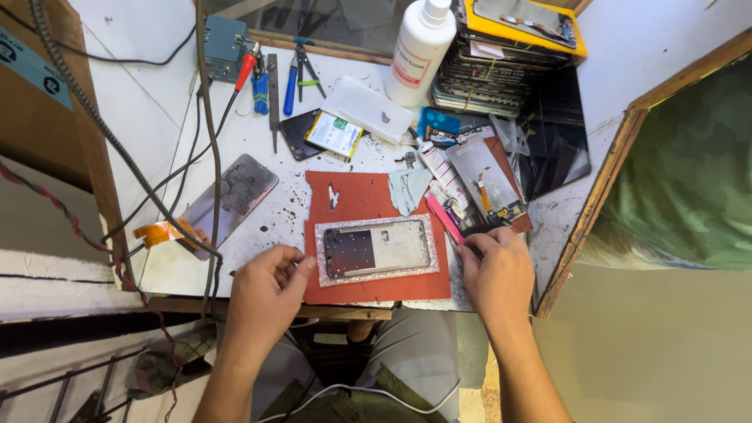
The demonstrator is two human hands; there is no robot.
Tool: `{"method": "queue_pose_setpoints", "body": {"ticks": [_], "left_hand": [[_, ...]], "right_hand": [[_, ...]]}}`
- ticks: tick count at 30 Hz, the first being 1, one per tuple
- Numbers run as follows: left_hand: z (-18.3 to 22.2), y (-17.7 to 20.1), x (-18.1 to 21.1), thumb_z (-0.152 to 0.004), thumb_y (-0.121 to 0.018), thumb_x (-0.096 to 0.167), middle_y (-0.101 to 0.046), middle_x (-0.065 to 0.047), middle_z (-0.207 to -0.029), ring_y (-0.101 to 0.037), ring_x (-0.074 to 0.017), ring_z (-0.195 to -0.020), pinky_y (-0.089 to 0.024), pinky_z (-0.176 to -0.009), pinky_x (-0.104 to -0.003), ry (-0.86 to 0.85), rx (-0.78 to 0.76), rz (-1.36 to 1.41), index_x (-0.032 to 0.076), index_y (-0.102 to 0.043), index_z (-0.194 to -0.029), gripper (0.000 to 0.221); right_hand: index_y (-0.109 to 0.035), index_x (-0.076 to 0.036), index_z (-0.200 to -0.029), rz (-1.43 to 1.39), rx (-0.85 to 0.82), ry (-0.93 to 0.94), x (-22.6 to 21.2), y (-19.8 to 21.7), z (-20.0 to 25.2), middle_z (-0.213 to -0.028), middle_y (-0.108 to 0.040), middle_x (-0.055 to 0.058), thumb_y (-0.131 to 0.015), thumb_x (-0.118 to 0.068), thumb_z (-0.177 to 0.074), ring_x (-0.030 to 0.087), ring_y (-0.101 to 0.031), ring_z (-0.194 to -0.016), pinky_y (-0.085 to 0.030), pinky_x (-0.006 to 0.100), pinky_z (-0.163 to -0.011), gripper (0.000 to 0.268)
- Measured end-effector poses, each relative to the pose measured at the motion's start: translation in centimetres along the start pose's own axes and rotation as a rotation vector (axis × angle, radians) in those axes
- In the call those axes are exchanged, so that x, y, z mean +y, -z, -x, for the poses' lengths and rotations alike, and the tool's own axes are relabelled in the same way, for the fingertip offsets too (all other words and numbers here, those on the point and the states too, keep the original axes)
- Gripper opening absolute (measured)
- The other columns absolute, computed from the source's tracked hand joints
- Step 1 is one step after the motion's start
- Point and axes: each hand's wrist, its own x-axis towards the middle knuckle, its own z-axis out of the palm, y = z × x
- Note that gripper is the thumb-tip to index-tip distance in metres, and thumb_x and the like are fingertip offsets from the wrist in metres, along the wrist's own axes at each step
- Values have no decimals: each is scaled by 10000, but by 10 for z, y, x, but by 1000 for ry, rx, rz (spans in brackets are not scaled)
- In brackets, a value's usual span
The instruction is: The person connects a battery to a mobile phone, turns it on to check the display, then scrapes adhesive from the internal frame with a thin tool and cleans the frame with a brush.
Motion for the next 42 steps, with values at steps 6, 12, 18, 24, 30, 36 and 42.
{"method": "queue_pose_setpoints", "body": {"ticks": [6,12,18,24,30,36,42], "left_hand": [[-2,3,-6,-889,-741,202,-692,-1,-650,-557,-62,-536,-437,-493,-246,-88,97,94,16,-745,-890,186],[0,4,-10,-910,-740,182,-685,-16,-643,-545,-60,-533,-419,-486,-238,-85,123,152,9,-743,-889,175],[3,10,-10,-915,-742,181,-680,-13,-641,-560,-59,-537,-430,-491,-237,-113,149,168,6,-734,-878,179],[2,6,-10,-830,-805,180,-715,-65,-823,-658,-156,-719,-487,-612,-317,-215,76,91,28,-729,-932,198],[-17,-13,-8,-654,-910,284,-577,-157,-1356,-427,-370,-1336,-323,-1117,-505,-577,-53,-123,87,-509,-1430,895],[-27,-24,-13,-627,-918,311,-602,-75,-1349,-448,-300,-1337,-299,-1165,-486,-494,-189,-188,139,-367,-1533,1075],[-29,-22,-16,-611,-922,315,-610,-37,-1361,-434,-304,-1345,-279,-1172,-487,-490,-201,-157,141,-297,-1562,1151]], "right_hand": [[-807,-110,-858,45,-20,27,3,-2,-5,-841,-657,97,-830,-223,-774,322,-631,-874,-493,463,-784,143],[-802,-141,-850,146,-32,25,1,-3,-5,-870,-659,64,-815,-260,-785,301,-620,-910,-434,459,-740,137],[-750,-121,-798,415,11,86,-10,-9,2,-905,-643,43,-779,-217,-844,268,-595,-917,-397,446,-778,110],[-746,-65,-874,116,215,132,2,3,-2,-968,-660,84,-742,-137,-885,295,-590,-918,-429,427,-818,73],[-647,-6,-1125,-1487,68,-435,19,5,-1,-1032,-735,114,-588,-73,-1058,93,-646,-806,-524,220,-779,111],[-628,-36,-1361,-1702,-21,-427,-5,-13,12,-953,-722,83,-656,32,-948,120,-659,-770,-548,273,-711,420],[-672,6,-1156,-1820,-90,-479,-12,-34,24,-960,-742,125,-679,64,-964,195,-711,-862,-567,316,-815,201]]}}
